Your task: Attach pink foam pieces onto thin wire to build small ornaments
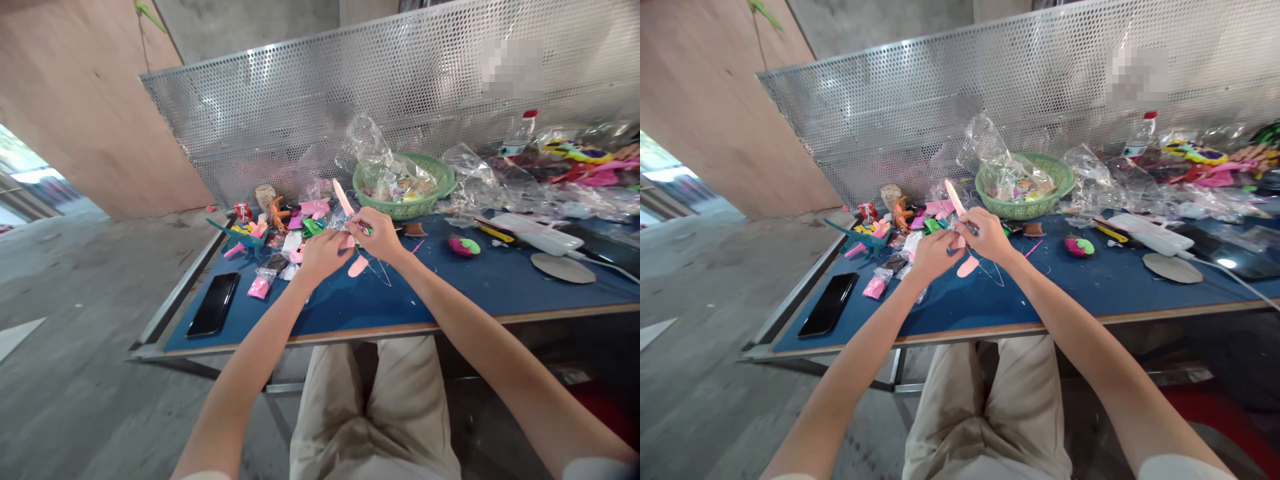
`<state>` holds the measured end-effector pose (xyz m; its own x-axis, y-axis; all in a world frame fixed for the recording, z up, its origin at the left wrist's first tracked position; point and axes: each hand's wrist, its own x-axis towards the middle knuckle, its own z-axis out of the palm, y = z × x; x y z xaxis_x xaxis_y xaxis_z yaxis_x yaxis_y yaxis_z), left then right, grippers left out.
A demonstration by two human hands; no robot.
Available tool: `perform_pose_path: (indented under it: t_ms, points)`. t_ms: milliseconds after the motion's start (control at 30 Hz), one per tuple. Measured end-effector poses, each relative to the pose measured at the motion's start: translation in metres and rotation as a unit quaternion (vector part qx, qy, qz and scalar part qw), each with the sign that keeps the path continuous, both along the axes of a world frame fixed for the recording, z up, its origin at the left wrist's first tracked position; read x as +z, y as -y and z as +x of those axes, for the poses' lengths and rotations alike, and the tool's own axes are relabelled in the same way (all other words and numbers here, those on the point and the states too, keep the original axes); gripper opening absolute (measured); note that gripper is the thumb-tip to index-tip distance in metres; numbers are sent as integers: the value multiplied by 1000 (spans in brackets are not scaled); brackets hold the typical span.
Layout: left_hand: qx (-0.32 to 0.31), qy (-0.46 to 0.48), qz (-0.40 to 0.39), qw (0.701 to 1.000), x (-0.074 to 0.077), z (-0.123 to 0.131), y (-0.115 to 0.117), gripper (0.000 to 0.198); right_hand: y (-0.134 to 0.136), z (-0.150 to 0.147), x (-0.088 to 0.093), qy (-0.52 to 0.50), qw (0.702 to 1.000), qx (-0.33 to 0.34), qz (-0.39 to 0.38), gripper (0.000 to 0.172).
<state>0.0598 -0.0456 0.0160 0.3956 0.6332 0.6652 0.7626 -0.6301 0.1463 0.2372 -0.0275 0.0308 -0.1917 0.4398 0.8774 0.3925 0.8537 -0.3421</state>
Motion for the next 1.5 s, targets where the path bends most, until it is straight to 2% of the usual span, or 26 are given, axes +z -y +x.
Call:
perform_pose_path:
  t_ms: [200, 300, 400, 467, 633, 867, 967, 1067, 1167, 1233, 1300, 1500]
  points:
    - [8, 14, -7, 1000, -1, 2, 1, 14, 1, -4, -3, -6, 1000, -6, -9, 23]
    - [2, 37, -21, 999, -1, 2, 1, 23, 0, -2, -2, -8, 1000, -10, 0, 23]
    - [-41, 73, -45, 995, 1, -1, 2, 43, -3, 3, 0, -27, 1000, -10, -2, 24]
    - [-88, 94, -57, 990, 3, -4, 2, 48, -4, 7, 2, -52, 998, -9, -20, 30]
    - [-149, 162, -58, 974, 4, -5, 1, 37, -4, 10, 5, -96, 994, 10, -58, 46]
    - [-164, 233, -60, 957, 4, -2, 4, 26, 0, 6, 1, -95, 994, 41, -38, 41]
    - [-225, 304, -124, 918, 1, 0, 3, 42, 0, 5, 0, -95, 994, 48, -35, 40]
    - [-275, 399, -257, 836, -5, 4, -2, 62, 1, 4, -1, -76, 995, 61, -30, 36]
    - [-289, 470, -358, 753, -8, 9, -5, 65, 1, 2, -2, -71, 995, 64, -44, 31]
    - [-298, 496, -399, 711, -7, 11, -4, 63, 0, 2, -3, -71, 994, 59, -50, 29]
    - [-305, 502, -424, 689, -4, 11, -2, 61, 0, 2, -4, -66, 995, 55, -49, 29]
    - [-305, 525, -433, 667, 3, 9, 1, 57, -1, 4, -4, -55, 995, 61, -58, 28]
